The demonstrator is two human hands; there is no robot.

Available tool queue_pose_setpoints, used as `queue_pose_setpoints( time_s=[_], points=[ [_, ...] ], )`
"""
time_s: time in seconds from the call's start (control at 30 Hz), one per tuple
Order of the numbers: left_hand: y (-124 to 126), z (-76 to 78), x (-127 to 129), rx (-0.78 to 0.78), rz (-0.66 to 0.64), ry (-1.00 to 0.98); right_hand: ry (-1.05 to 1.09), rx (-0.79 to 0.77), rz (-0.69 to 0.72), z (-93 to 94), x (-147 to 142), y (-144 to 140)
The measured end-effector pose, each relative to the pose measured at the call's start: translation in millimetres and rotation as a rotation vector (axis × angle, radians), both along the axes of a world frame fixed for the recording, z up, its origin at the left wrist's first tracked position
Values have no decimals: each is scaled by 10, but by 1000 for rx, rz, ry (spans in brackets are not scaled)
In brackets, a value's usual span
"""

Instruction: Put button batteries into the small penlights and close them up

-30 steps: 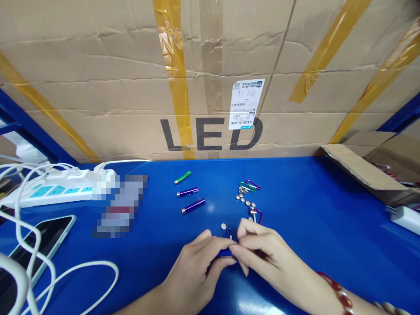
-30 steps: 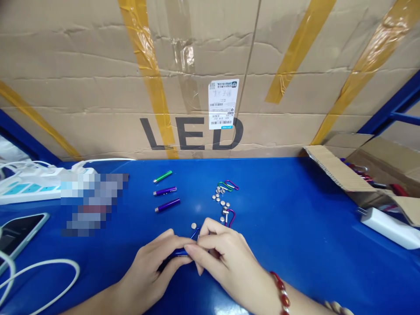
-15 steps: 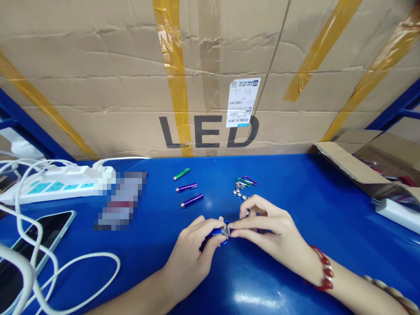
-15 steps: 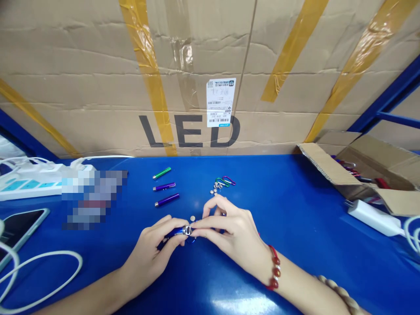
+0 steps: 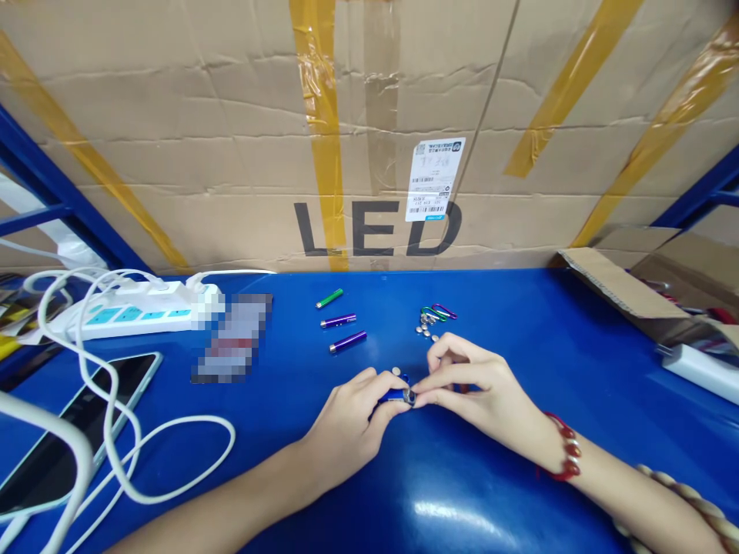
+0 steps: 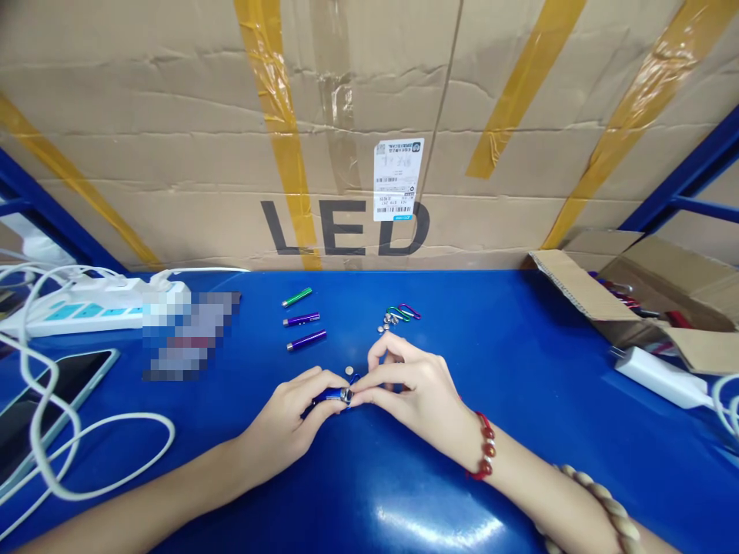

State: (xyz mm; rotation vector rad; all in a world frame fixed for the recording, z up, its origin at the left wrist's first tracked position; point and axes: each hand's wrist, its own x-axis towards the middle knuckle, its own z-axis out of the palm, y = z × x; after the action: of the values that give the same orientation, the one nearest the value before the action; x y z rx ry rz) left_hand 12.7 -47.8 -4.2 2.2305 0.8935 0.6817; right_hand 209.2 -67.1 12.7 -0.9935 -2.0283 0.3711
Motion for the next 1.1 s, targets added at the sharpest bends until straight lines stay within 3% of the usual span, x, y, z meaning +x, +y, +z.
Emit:
queue_pose_setpoints(
  time_s=[0.27, 0.47, 0.8, 0.97, 1.1],
  points=[
    [-12, -12, -3, 31, -47, -58, 53, -182, -17, 3, -16, -19],
    [14, -46, -4, 148, -62, -95, 91, -292, -40, 13, -40, -26],
    [-1, -71, 6, 336, -64, -211, 280, -708, 44, 56, -85, -39],
    [-12, -62, 3, 265, -17, -150, 276, -831, 58, 46, -69, -4],
    [-20, -61, 6, 225, 5, -100, 265, -833, 54, 37, -55, 9]
  ],
)
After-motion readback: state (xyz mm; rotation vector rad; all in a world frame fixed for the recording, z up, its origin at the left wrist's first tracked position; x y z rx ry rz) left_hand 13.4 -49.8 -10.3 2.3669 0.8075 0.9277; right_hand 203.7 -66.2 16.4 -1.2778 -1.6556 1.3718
